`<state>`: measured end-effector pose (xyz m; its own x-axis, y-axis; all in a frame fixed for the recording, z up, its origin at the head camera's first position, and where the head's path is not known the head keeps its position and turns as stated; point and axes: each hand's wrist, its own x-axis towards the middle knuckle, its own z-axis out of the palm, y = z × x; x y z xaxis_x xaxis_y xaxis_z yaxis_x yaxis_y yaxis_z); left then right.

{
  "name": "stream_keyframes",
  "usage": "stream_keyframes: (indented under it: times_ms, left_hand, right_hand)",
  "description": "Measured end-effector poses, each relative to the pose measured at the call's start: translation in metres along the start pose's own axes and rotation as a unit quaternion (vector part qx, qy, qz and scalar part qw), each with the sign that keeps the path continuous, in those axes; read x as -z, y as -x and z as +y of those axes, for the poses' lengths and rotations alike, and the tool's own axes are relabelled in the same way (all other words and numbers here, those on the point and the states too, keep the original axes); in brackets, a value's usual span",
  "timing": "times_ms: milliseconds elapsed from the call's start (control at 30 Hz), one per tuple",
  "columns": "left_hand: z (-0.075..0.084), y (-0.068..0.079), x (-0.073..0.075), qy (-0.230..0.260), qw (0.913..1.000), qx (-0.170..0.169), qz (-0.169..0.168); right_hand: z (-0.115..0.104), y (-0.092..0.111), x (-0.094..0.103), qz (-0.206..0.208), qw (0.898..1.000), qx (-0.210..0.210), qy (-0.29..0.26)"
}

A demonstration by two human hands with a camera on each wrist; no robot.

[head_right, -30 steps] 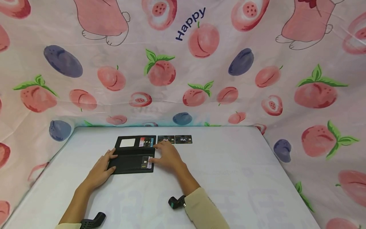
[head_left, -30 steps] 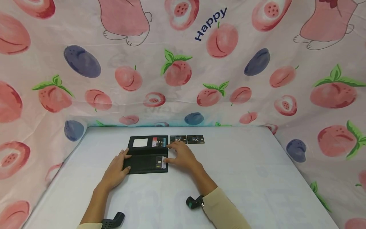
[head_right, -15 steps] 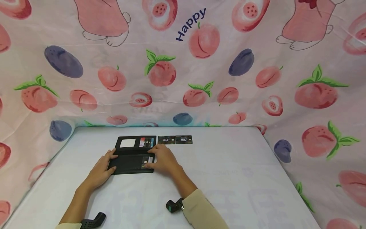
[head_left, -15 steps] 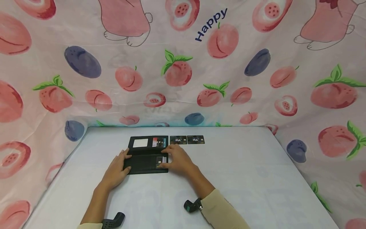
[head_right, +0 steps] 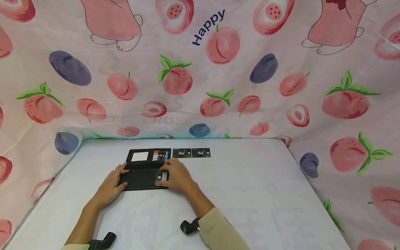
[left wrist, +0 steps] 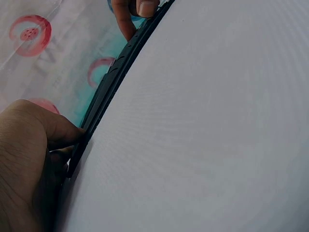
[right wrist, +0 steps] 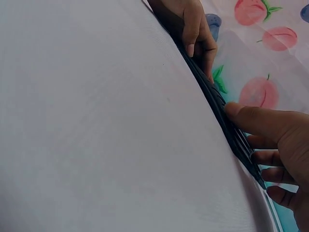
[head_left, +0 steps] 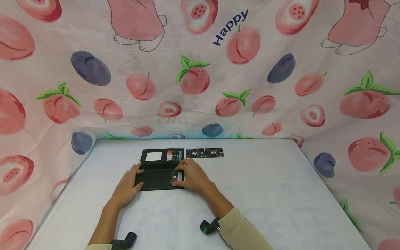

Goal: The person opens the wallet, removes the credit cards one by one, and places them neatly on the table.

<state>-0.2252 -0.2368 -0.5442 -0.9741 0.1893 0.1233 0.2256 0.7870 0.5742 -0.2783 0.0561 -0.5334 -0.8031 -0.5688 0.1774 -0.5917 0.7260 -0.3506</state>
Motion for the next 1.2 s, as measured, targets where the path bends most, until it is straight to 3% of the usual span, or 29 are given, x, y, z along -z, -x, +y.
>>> stream_keyframes:
  times_ms: [467,1200]
  left_hand:
    - [0.001,0.0,0.0,0.001,1.0,-0.001,0.003]
    - [0.0,0.0,0.0,-0.001,1.0,-0.002,0.003]
  right_hand:
    - [-0.001,0.001,0.001,0.013,1.0,0.005,-0.019]
    - [0.016,0.002,0.013,-0.02,0.996,-0.005,-0.091]
